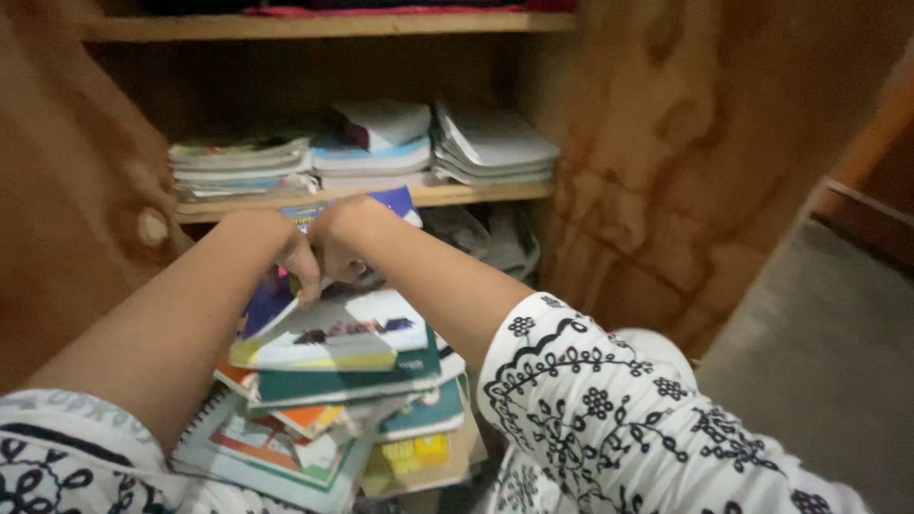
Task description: The person organizes books, notebooks, and papers inside a low wooden cabinet, moving items between shelves and stacking them on their lap.
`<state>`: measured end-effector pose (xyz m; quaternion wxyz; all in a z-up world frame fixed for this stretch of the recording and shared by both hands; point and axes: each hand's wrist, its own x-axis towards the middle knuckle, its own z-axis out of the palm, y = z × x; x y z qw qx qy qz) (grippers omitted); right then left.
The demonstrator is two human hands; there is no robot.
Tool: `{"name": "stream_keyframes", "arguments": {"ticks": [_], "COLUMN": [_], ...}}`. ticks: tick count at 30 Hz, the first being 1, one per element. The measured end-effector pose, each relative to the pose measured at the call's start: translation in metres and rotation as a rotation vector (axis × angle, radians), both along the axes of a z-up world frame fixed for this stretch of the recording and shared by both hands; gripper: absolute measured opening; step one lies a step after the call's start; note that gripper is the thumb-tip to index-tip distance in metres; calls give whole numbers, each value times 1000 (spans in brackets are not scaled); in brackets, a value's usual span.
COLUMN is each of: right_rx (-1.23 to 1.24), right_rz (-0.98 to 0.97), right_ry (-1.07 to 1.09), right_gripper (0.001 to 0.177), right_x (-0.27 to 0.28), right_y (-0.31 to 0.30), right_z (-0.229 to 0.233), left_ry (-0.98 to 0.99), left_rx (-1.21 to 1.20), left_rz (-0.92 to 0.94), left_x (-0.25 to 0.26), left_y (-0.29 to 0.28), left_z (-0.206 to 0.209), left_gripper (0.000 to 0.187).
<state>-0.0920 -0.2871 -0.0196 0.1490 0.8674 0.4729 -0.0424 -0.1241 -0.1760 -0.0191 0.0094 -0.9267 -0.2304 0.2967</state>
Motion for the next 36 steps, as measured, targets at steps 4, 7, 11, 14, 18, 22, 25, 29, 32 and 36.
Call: {"name": "stream_keyframes", "arguments": {"ticks": [4, 7, 11, 14, 18, 22, 25, 29, 32, 36], "right_rx": [-60, -81, -9, 116, 314, 452, 604, 768, 907, 1058], "right_rz": [-91, -184, -289, -305, -135, -170, -406, -666, -914, -931], "right_ry": [153, 262, 471, 497, 97, -120, -103, -104, 82, 76], "right_gripper": [44, 43, 43, 45, 37, 43, 55, 77, 93, 102], "right_x": [-22, -26, -20, -10, 5, 20, 22, 16, 9, -1], "right_y": [-23, -27, -39, -44, -50, -54, -58, -64, -67, -74], "right_z": [-28, -33, -38, -48, -82, -119, -146, -171, -169, -163], "left_ry": [107, 224, 129, -103, -574, -745, -940, -1129, -1128, -1114], "left_rx": [-63, -102, -261, -330, -3, -33, -4, 68, 120, 94], "left_rz": [-143, -165, -30, -17, -276, -208, -93, 174, 219, 275], "left_x": [2, 8, 8, 14, 23, 23, 27, 36, 40, 30], "left_y": [-21, -25, -14, 6, 3, -16, -32, -37, -38, -39], "left_z": [-37, -42, -47, -52, -80, -122, -144, -169, -173, -169], "left_gripper": [92, 93, 80, 70, 67, 76, 72, 104, 105, 100]}}
